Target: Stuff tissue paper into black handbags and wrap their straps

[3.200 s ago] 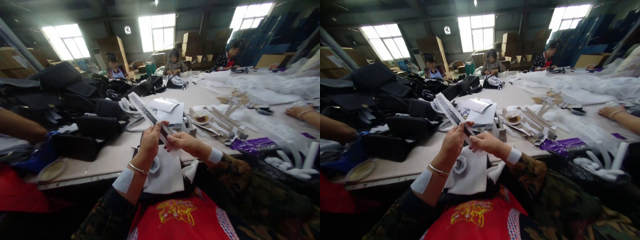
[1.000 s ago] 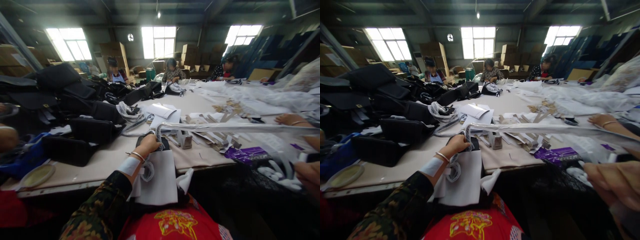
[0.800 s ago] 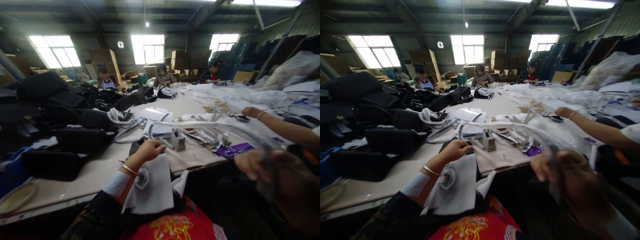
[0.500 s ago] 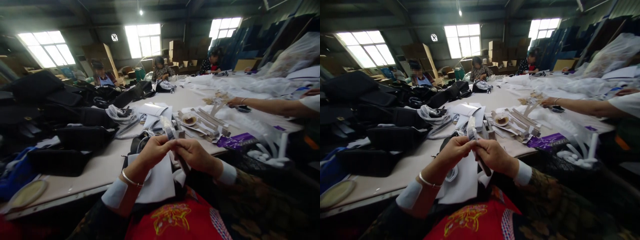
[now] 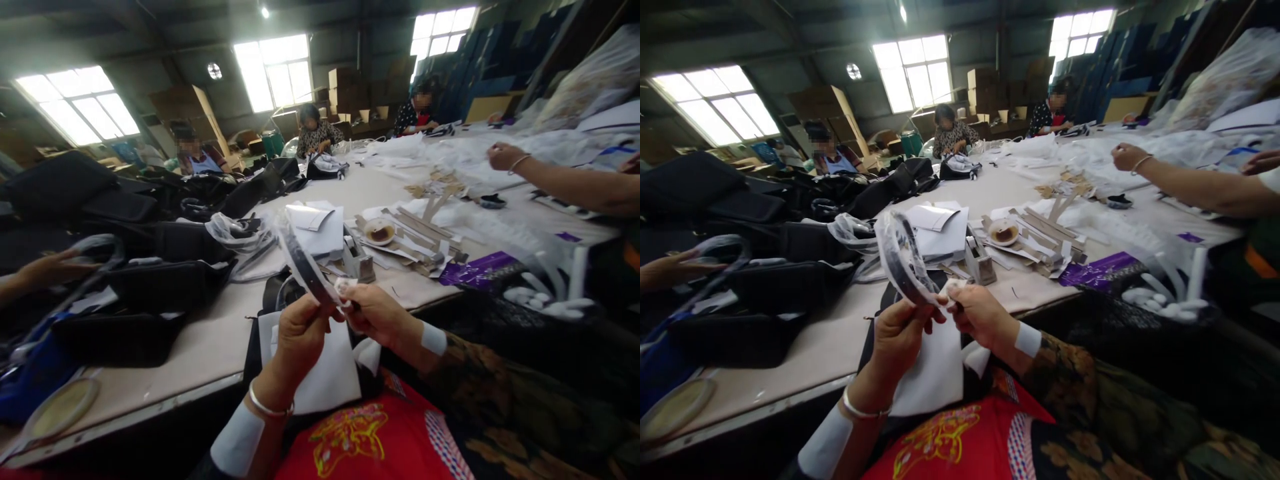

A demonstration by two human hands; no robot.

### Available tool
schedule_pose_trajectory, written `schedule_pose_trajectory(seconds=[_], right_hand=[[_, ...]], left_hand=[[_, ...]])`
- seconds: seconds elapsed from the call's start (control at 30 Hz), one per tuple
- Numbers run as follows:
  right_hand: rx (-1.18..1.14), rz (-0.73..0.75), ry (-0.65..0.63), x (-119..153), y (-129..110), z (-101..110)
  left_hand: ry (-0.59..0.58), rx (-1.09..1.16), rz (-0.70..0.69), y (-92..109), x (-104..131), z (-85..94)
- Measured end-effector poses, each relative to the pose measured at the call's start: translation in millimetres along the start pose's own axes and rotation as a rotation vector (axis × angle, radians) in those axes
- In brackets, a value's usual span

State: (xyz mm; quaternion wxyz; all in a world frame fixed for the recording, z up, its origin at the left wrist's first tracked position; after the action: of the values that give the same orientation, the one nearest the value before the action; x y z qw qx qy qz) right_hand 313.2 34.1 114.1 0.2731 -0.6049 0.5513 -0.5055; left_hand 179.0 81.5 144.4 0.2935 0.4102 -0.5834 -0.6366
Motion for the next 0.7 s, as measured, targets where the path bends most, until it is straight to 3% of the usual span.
schedule_pose_trajectory(seconds=[0.07,0.2,0.37,0.53,0.7], right_hand=[[0.225,0.169,0.02,-6,-9,2],[0.906,0.539,0.05,-5,-27,-2],[1.379,0.743,0.045,-1,-25,-11],[1.615,0.948,0.063,3,-19,-13],[1.506,1.106,0.092,6,-21,-13]], left_hand=[[0.001,0.008,0.018,-5,2,0.8],[0.014,-0.002,0.071,-8,-3,7.9],[0.022,0.056,0.202,-15,-8,10.1],[-0.011,0.143,0.365,-27,-7,10.2],[-0.087,0.273,0.595,-40,-2,11.0]])
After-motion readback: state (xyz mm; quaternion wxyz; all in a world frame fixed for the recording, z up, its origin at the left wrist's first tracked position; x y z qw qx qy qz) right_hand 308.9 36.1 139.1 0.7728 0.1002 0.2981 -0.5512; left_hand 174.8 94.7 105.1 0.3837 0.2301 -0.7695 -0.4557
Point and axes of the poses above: each hand's wrist, its own x-axis away from the middle knuckle, its own z-axis out of the back of the hand, y = z × x, the point moved 5 cm from there along -x, towards the middle knuckle, and after that the axes turned 1 degree about y, right-handed, at the moved point
